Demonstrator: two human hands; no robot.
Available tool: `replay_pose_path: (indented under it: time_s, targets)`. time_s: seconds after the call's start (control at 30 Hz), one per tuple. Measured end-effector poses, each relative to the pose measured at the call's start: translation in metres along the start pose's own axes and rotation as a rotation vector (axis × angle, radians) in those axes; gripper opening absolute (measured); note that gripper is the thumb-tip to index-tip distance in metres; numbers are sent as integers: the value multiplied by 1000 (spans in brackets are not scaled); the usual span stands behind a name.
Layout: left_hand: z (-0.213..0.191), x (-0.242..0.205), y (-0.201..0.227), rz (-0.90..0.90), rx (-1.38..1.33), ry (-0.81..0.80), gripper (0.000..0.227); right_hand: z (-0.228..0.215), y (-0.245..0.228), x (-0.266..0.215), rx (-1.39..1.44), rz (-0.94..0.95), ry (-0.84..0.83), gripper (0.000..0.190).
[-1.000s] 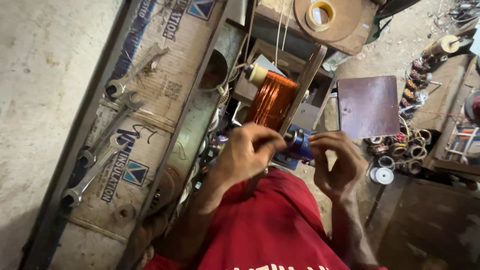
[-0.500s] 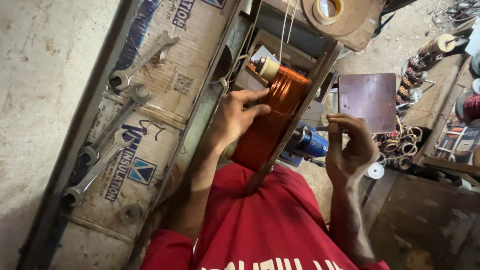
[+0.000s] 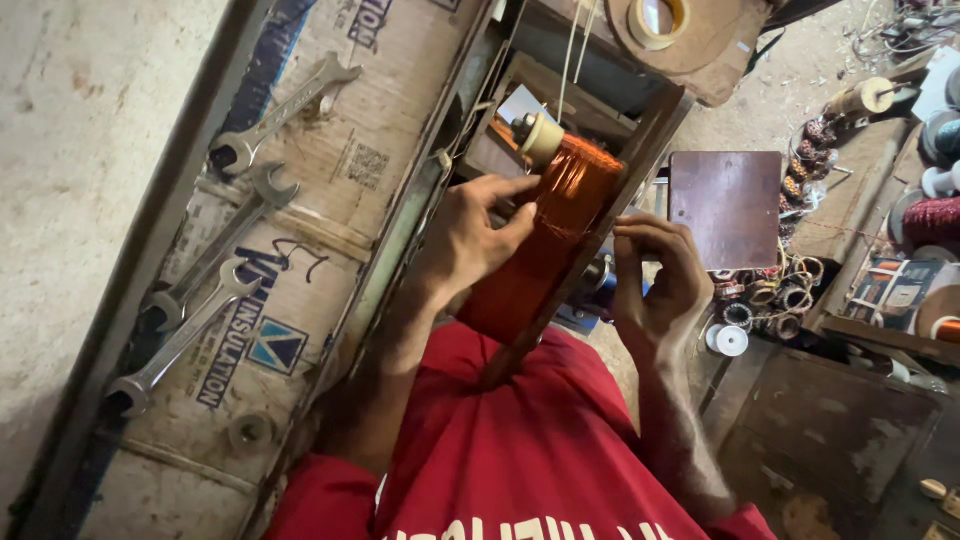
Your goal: The person operates a manual wire winding machine to wrap copper wire around a cylindrical core. They repeatedly turn the crank to wind the wire, pause to adjust the wire path, and occasionally retrieve a small white plastic piece from the floor to place on the core.
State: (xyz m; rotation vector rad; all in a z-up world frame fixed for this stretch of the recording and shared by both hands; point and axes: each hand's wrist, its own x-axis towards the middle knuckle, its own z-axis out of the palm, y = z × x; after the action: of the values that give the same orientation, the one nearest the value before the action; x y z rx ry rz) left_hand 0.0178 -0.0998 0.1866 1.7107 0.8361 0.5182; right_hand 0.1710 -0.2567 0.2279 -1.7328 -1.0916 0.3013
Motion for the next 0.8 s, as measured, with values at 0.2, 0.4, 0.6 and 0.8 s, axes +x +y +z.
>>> replay_pose_path:
  time_s: [0.2, 0.4, 0.6, 0.8]
  targets:
    - [-1, 0, -14, 188, -104, -35, 39, 6, 2, 9, -29, -50, -26, 9]
    - [2, 6, -56, -284, -804, -292, 38, 10, 4, 15, -75, -80, -26, 9]
    - [2, 13, -87, -334, -837, -446, 32, 14, -2, 22, -200, -174, -76, 13]
    - [3, 11, -75, -314, -782, -366, 31, 17, -13, 32, -297, -257, -111, 14]
